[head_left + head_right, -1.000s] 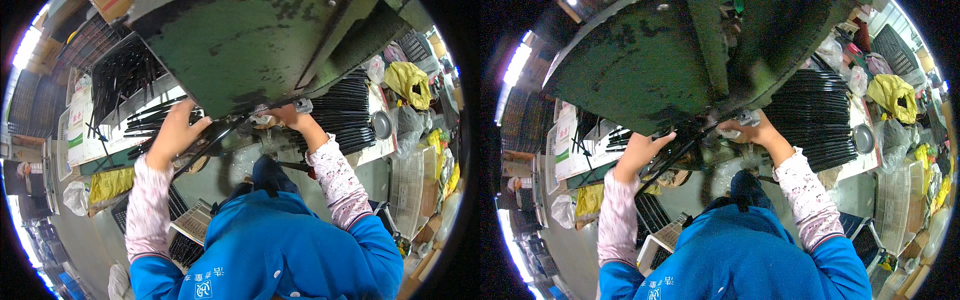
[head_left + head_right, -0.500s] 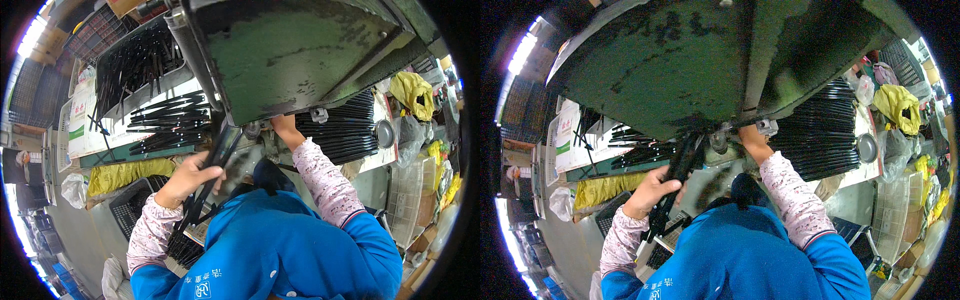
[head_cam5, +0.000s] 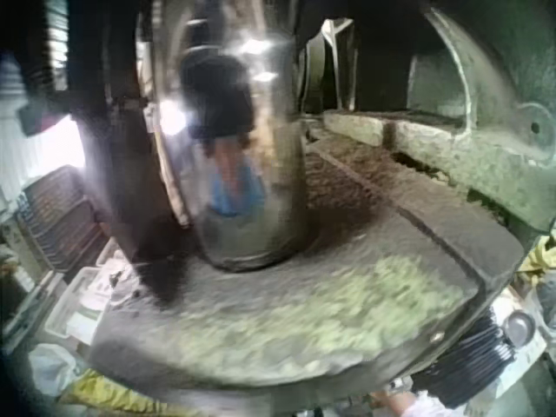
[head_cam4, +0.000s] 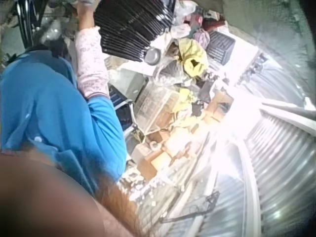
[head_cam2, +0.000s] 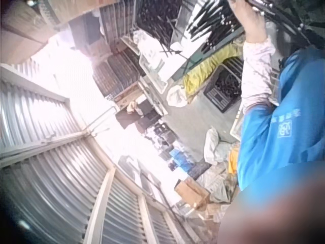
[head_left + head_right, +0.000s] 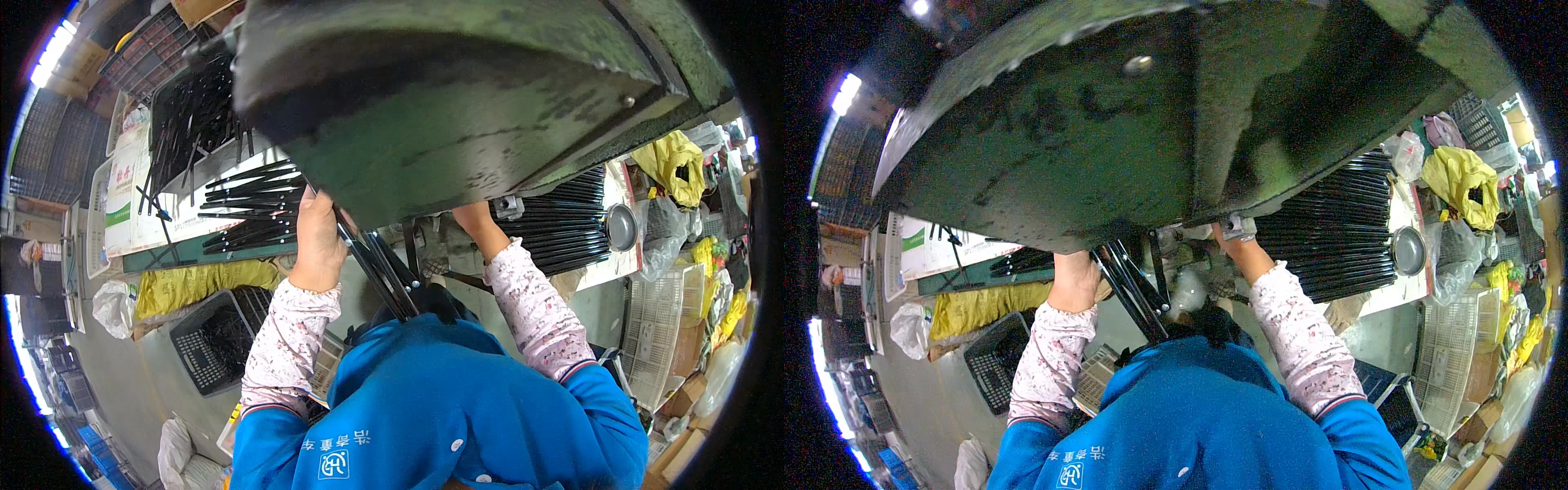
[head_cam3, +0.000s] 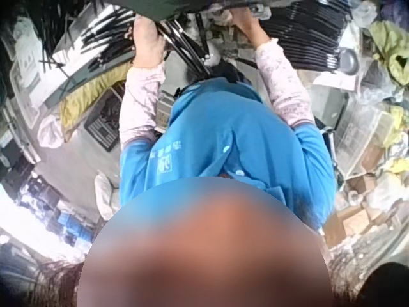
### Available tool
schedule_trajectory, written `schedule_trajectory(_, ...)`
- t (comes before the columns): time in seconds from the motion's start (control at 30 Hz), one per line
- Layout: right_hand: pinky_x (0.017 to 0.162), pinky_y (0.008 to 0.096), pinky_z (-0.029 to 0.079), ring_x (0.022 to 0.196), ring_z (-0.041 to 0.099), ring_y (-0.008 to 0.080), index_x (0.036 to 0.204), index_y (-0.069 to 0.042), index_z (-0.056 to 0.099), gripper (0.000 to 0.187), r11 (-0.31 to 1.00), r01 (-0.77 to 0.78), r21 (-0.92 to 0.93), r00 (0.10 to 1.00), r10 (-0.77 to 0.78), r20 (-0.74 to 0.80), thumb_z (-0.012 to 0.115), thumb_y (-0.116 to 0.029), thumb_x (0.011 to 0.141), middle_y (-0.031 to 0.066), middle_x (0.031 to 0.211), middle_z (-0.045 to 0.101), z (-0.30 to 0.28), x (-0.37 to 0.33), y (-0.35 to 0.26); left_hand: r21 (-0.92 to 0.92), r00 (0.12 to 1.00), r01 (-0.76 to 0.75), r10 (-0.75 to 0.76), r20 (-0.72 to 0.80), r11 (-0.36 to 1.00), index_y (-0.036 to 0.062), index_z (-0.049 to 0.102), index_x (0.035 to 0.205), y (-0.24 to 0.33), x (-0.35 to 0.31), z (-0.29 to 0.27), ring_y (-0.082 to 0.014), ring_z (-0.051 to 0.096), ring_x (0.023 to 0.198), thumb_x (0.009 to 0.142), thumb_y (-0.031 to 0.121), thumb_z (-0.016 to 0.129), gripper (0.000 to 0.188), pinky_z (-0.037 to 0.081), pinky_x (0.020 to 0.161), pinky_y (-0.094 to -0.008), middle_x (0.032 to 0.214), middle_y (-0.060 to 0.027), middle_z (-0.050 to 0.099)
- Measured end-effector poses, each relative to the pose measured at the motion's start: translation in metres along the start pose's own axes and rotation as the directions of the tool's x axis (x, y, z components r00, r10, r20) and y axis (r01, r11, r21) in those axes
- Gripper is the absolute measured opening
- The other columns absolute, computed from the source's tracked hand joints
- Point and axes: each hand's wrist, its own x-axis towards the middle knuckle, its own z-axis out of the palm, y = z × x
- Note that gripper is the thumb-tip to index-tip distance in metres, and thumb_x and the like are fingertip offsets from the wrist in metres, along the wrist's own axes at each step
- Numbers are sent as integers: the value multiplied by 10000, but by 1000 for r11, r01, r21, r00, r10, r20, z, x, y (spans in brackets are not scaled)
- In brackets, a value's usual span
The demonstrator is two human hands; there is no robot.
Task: The person repeatedly picks up black metal rods from a bin, inserts them into a green machine, and secures them with a small metal piece. The person then removes the assembled units and places them into a bin.
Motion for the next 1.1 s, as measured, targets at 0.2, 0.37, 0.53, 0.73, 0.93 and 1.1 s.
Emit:
schedule_trajectory(0.2, 910, 477, 422, 1056, 563, 338, 1078, -105, 655, 266, 994, 58, 92, 998, -57, -7, 590, -227, 850, 105, 1113, 633, -38, 4, -15, 92, 993, -73, 81, -80, 993, 14, 529, 1220, -16, 4, -6, -203, 593, 1021, 924, 111, 578, 315, 493, 878, -331, 1152, -92, 602)
schedule_trajectory(0.37, 913, 407, 440, 1028, 589, 320, 1034, -61, 674, 315, 720, 90, 688, 992, -6, -124, 724, -23, 725, 127, 1053, 648, -157, 45, -92, 110, 988, -39, 55, -143, 993, 13, 496, 1251, -17, -10, 4, -202, 588, 1002, 936, 121, 544, 337, 482, 867, -321, 1152, -98, 592)
schedule_trajectory(0.53, 645, 330, 533, 776, 639, 256, 1072, -118, 675, 317, 846, 324, 423, 931, -204, -304, 752, -177, 770, 50, 912, 682, -155, 42, -92, 70, 999, -21, 23, -38, 997, 22, 506, 1163, -18, -17, -21, -165, 595, 868, 905, 49, 554, 265, 487, 790, -293, 1014, -80, 601)
schedule_trajectory(0.73, 693, 375, 528, 847, 629, 277, 1020, -84, 662, 330, 844, 173, 508, 985, -142, -100, 768, -183, 723, 97, 924, 659, -169, 27, -100, 254, 992, -85, 105, -68, 963, 35, 531, 974, -18, -39, -7, -120, 583, 784, 883, -32, 545, 113, 508, 653, -264, 880, -29, 561)
schedule_trajectory(0.93, 733, 369, 516, 815, 636, 300, 896, -41, 692, 190, 917, 153, 369, 974, -78, -212, 752, -109, 729, 113, 909, 675, -182, 42, -97, 369, 991, -98, 123, -45, 924, 37, 552, 989, -12, -39, -13, -78, 524, 747, 880, 11, 592, 120, 442, 674, -218, 860, 13, 546)
schedule_trajectory(1.1, 729, 368, 517, 817, 639, 289, 889, -47, 700, 181, 923, 126, 363, 980, -60, -187, 749, -123, 732, 100, 912, 678, -181, 38, -96, 374, 989, -43, 93, -117, 926, 34, 569, 995, -8, -36, -8, -65, 473, 737, 860, 27, 633, 150, 399, 689, -214, 840, 27, 531)
